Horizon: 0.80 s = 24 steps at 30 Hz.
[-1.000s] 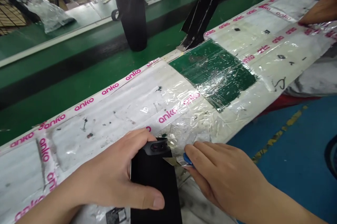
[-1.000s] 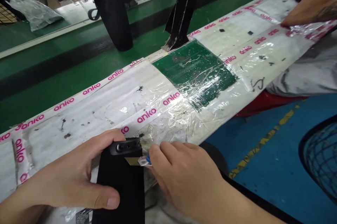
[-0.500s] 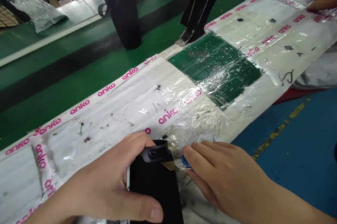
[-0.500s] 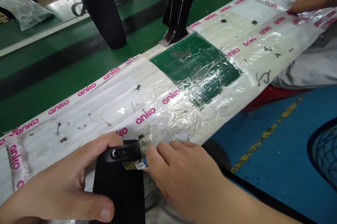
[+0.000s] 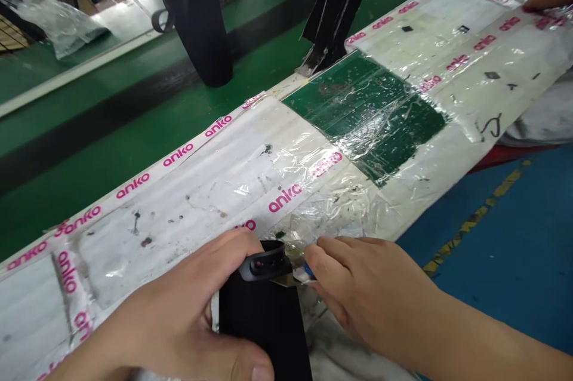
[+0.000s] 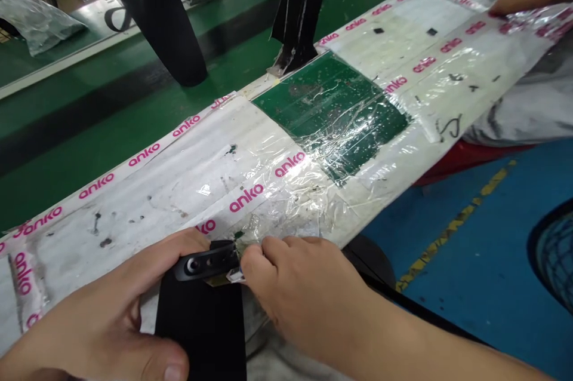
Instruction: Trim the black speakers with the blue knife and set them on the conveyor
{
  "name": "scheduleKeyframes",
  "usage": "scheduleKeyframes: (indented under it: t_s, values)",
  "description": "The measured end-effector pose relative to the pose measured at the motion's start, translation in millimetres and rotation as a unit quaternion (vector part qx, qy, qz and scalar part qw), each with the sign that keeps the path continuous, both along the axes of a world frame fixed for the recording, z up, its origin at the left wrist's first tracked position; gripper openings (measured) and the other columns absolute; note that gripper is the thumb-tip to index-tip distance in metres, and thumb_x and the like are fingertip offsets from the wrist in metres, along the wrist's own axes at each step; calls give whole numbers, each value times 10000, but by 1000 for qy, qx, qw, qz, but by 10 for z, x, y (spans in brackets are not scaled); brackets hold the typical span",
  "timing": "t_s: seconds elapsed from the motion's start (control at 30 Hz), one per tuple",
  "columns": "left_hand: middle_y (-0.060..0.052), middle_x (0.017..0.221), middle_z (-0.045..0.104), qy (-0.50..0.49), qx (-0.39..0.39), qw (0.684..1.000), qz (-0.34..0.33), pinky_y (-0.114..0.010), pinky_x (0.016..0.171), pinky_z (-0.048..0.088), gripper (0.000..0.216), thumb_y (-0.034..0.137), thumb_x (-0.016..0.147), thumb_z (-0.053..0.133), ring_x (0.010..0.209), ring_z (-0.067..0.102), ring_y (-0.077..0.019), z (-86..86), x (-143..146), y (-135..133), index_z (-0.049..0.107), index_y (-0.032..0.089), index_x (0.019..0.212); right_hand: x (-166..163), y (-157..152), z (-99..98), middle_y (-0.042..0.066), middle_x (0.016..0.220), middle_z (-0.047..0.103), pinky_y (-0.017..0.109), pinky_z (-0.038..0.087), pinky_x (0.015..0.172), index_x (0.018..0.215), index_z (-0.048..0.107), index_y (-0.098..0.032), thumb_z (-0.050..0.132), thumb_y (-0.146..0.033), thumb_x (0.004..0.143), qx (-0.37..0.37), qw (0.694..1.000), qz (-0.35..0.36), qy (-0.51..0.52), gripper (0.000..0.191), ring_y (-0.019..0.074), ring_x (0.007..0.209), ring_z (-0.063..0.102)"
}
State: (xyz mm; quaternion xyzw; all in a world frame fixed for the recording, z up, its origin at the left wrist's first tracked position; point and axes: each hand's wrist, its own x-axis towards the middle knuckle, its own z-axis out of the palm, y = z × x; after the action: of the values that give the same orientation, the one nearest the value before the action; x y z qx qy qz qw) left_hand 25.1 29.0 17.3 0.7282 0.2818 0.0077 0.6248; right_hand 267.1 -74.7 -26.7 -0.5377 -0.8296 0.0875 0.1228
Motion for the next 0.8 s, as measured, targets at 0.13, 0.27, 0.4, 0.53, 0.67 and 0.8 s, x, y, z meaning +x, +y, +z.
scheduleKeyframes:
  t_s: [0.13, 0.27, 0.4, 0.53, 0.67, 0.8]
  values:
    - [18, 989, 594, -3, 19, 1000, 3, -254, 646, 445, 503, 490, 753, 911, 830, 560, -173, -2, 24, 8, 594, 255, 1064, -8, 55, 98, -32, 656, 553, 352, 180, 489, 936, 400, -272, 503, -116, 903, -27, 1000, 7, -1, 190, 206, 457, 555]
    - [7, 982, 573, -3, 28, 1000, -4, -252, 623, 425, 488, 512, 780, 881, 843, 550, -182, 0, 33, -6, 593, 251, 1075, 37, 158, 228, -52, 580, 539, 334, 128, 450, 888, 411, -269, 525, -171, 955, -80, 996, 37, -26, 165, 192, 387, 524]
    - [4, 967, 558, 0, 47, 999, 2, -256, 632, 434, 484, 516, 800, 858, 831, 539, -183, -4, 34, -25, 585, 244, 1094, 66, 218, 213, -23, 616, 588, 338, 128, 468, 904, 476, -244, 489, -255, 1031, -103, 992, 61, -45, 128, 191, 437, 529]
    - [4, 963, 558, -2, 68, 998, 6, -276, 674, 456, 475, 531, 807, 838, 817, 540, -185, -20, 49, -39, 564, 245, 1069, 37, 212, 181, 18, 701, 647, 339, 154, 473, 908, 529, -220, 512, -267, 1043, -101, 991, 60, -60, 144, 201, 525, 594]
    - [-12, 1037, 588, -3, 90, 996, 9, -302, 726, 471, 485, 571, 803, 827, 853, 573, -202, -22, 44, -55, 577, 251, 1069, 103, 261, 293, -21, 621, 617, 317, 147, 440, 902, 541, -227, 538, -282, 1031, -81, 992, 64, -69, 140, 185, 439, 523]
    - [-23, 1016, 596, 30, 85, 996, 30, -315, 734, 480, 559, 605, 745, 849, 883, 586, -230, -36, 5, -84, 594, 243, 1087, 351, 253, 436, -17, 582, 574, 322, 132, 451, 856, 522, -237, 519, -258, 1022, -20, 995, 47, -83, 167, 189, 413, 483]
